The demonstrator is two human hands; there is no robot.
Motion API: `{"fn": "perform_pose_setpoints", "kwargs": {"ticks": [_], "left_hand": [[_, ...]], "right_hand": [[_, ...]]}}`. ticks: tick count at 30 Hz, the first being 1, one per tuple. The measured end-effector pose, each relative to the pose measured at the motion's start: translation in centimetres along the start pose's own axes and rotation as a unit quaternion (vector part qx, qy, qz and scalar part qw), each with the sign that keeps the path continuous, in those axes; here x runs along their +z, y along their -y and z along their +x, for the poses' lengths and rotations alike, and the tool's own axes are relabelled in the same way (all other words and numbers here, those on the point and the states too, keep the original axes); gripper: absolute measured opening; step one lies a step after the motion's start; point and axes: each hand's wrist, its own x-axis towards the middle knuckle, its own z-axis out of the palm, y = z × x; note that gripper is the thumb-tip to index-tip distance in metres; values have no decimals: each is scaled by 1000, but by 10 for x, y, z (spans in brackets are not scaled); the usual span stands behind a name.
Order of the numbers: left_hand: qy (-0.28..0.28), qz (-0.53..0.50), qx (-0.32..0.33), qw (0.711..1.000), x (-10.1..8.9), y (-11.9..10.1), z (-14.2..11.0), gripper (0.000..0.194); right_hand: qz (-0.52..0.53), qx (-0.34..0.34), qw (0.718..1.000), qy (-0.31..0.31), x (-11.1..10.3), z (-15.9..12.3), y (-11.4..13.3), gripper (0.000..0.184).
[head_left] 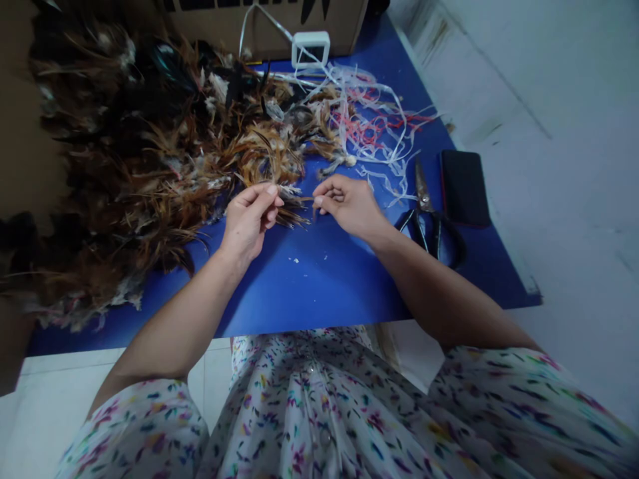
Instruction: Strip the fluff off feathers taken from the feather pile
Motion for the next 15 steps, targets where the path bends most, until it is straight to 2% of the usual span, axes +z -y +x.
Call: {"fn": "perform_pose_setpoints", "kwargs": {"ticks": [6,15], "left_hand": [[-3,8,-3,1000,0,1,0,15],[1,13,-3,1000,0,2,1,16]], "right_hand": [[12,-4,1000,16,-6,-1,3,17],[-138,-82,987,24,-20,-9,14,25]]}}
